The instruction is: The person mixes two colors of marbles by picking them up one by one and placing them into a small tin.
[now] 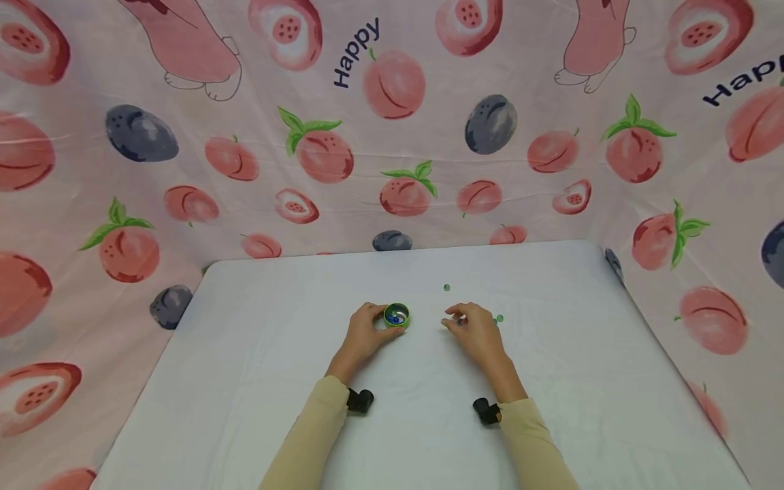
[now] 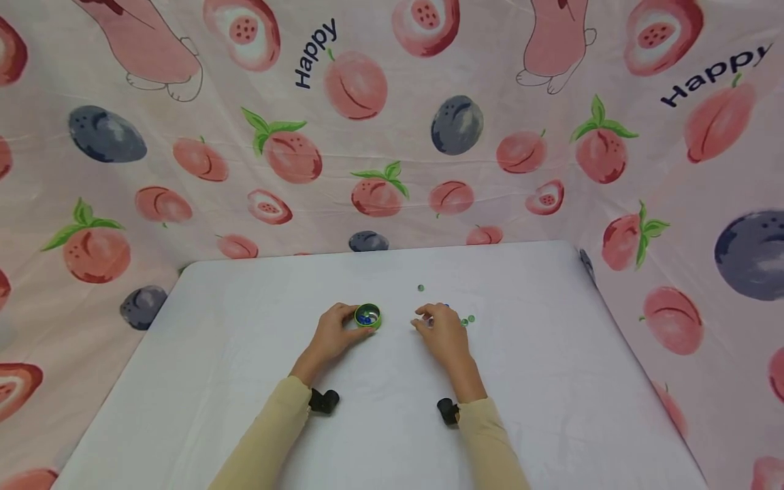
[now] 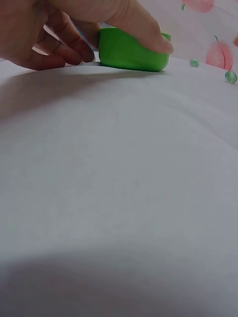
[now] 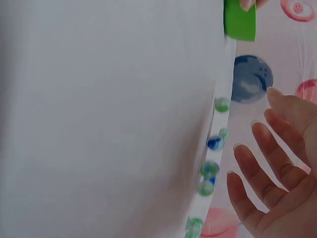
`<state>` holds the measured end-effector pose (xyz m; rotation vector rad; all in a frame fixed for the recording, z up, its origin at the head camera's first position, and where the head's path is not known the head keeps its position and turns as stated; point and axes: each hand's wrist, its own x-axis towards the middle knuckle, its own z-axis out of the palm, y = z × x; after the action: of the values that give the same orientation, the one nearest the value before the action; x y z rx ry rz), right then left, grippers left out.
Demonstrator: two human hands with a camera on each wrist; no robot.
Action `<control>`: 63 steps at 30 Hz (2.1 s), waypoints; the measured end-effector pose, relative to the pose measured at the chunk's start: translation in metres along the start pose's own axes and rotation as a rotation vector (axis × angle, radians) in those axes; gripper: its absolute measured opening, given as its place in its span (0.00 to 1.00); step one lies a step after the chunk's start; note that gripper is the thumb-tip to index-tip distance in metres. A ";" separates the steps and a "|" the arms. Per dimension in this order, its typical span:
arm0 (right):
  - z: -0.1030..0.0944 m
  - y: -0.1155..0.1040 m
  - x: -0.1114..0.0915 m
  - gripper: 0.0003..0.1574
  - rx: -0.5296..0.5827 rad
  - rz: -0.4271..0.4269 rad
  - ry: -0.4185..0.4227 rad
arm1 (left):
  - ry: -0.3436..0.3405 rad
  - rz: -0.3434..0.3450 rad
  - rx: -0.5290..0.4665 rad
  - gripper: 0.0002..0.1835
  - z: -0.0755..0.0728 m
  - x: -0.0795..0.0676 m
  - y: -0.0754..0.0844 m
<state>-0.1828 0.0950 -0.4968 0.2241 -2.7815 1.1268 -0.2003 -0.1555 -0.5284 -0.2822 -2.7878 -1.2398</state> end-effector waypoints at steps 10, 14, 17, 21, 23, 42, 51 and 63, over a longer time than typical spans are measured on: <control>-0.020 0.018 -0.014 0.14 -0.043 0.097 -0.007 | -0.020 -0.002 -0.026 0.28 -0.003 0.002 -0.001; -0.023 0.023 -0.017 0.13 -0.068 0.108 0.001 | -0.018 -0.001 -0.023 0.28 -0.002 0.003 -0.004; -0.023 0.027 -0.016 0.12 -0.083 0.117 0.001 | -0.019 -0.002 -0.023 0.27 -0.003 0.003 -0.005; -0.021 0.030 -0.013 0.13 -0.114 0.113 -0.009 | -0.020 -0.003 -0.027 0.27 -0.003 0.003 -0.004; -0.021 0.030 -0.011 0.13 -0.136 0.108 -0.016 | -0.021 -0.003 -0.031 0.27 -0.003 0.003 -0.003; -0.018 0.026 -0.006 0.10 -0.238 0.129 -0.062 | -0.027 -0.007 -0.042 0.27 -0.004 0.001 0.000; -0.017 0.028 -0.008 0.11 -0.212 0.140 -0.041 | -0.032 -0.013 -0.050 0.27 -0.004 0.000 0.001; -0.016 0.027 -0.011 0.11 -0.051 0.122 0.021 | -0.038 -0.025 -0.054 0.29 -0.004 0.001 0.001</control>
<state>-0.1763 0.1264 -0.5053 0.0377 -2.8350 1.0753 -0.2008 -0.1575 -0.5245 -0.2779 -2.8010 -1.3303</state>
